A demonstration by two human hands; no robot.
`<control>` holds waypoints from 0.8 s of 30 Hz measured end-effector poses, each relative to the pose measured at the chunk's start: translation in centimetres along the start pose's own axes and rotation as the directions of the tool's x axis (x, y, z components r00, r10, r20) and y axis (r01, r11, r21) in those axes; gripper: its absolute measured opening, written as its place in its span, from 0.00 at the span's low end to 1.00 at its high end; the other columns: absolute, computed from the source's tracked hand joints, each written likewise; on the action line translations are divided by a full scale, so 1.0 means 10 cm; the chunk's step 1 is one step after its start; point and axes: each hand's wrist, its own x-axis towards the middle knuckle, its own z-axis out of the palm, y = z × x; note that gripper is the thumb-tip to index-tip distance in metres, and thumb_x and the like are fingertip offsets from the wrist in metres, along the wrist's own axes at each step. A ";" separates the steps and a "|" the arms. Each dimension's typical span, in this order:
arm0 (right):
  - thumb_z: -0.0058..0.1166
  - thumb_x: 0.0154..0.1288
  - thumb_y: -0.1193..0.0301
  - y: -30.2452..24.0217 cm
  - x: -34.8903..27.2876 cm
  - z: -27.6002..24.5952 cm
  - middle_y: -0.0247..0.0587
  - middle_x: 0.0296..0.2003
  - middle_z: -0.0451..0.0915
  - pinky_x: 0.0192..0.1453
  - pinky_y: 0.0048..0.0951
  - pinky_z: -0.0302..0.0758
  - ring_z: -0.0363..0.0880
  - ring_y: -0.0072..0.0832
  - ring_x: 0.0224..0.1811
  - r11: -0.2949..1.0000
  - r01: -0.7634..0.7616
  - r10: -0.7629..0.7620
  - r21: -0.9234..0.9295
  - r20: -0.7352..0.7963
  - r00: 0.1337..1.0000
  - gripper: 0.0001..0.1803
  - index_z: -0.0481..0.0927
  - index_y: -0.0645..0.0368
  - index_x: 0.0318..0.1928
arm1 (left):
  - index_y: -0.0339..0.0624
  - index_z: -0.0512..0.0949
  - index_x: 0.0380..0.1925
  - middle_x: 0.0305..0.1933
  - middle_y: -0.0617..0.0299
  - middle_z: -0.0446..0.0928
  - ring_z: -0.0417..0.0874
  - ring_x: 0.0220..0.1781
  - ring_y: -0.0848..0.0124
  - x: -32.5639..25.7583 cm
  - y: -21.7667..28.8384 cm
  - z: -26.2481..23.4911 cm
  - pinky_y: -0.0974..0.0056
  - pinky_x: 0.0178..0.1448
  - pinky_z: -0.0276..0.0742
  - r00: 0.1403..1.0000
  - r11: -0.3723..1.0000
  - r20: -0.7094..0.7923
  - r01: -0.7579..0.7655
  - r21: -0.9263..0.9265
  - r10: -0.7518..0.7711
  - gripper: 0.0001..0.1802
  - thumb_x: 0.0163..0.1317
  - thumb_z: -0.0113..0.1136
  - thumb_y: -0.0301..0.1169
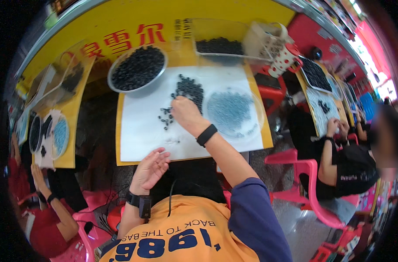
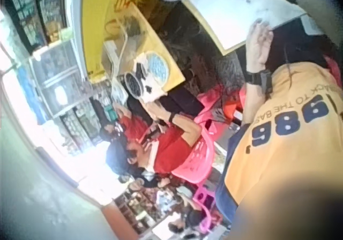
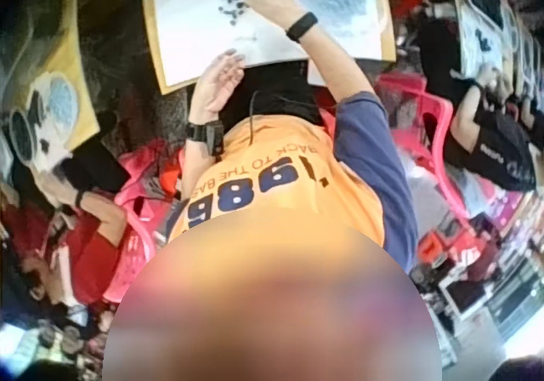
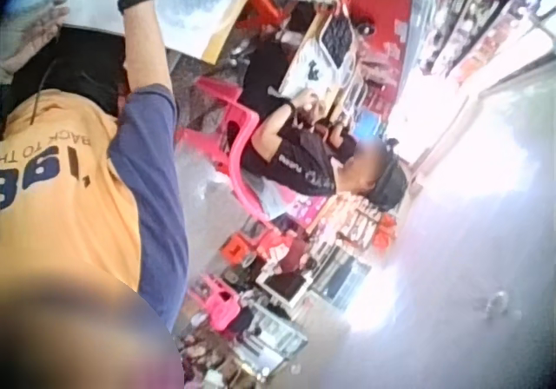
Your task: Sorting and inspecting small rubber gaskets and plastic components at a manufacturing workstation.
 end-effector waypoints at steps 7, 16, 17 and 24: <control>0.58 0.57 0.72 -0.83 -0.63 -0.50 0.41 0.35 0.83 0.40 0.27 0.76 0.80 0.26 0.34 0.743 -0.193 0.119 0.641 0.158 0.980 0.12 0.83 0.60 0.42 | 0.36 0.70 0.53 0.47 0.54 0.78 0.83 0.43 0.72 0.23 -0.02 0.18 0.71 0.47 0.83 0.987 0.978 -0.026 -0.164 -0.127 0.162 0.15 0.68 0.53 0.29; 0.59 0.59 0.71 -0.06 -1.33 -1.11 0.48 0.35 0.82 0.40 0.33 0.77 0.81 0.36 0.34 0.776 -0.437 0.524 0.456 -0.080 0.848 0.11 0.84 0.58 0.42 | 0.35 0.74 0.48 0.43 0.53 0.79 0.82 0.41 0.69 0.16 -0.19 0.13 0.71 0.46 0.83 0.996 0.997 -0.076 -0.052 -0.062 0.048 0.13 0.63 0.58 0.21; 0.59 0.59 0.71 0.22 -1.42 -1.20 0.48 0.34 0.82 0.40 0.34 0.77 0.81 0.37 0.34 0.813 -0.472 0.542 0.340 -0.149 0.827 0.10 0.84 0.59 0.41 | 0.35 0.74 0.48 0.43 0.53 0.79 0.82 0.41 0.69 0.16 -0.21 0.12 0.71 0.46 0.83 0.996 0.997 -0.077 -0.054 -0.057 0.050 0.13 0.63 0.58 0.21; 0.59 0.56 0.72 1.11 -1.70 -1.35 0.49 0.36 0.80 0.47 0.38 0.75 0.79 0.44 0.41 0.854 -0.504 0.442 -0.133 -0.327 0.835 0.08 0.83 0.63 0.35 | 0.35 0.74 0.47 0.44 0.53 0.79 0.82 0.42 0.69 0.20 -0.32 0.16 0.71 0.47 0.82 0.992 0.999 -0.123 0.026 -0.048 -0.031 0.13 0.62 0.58 0.20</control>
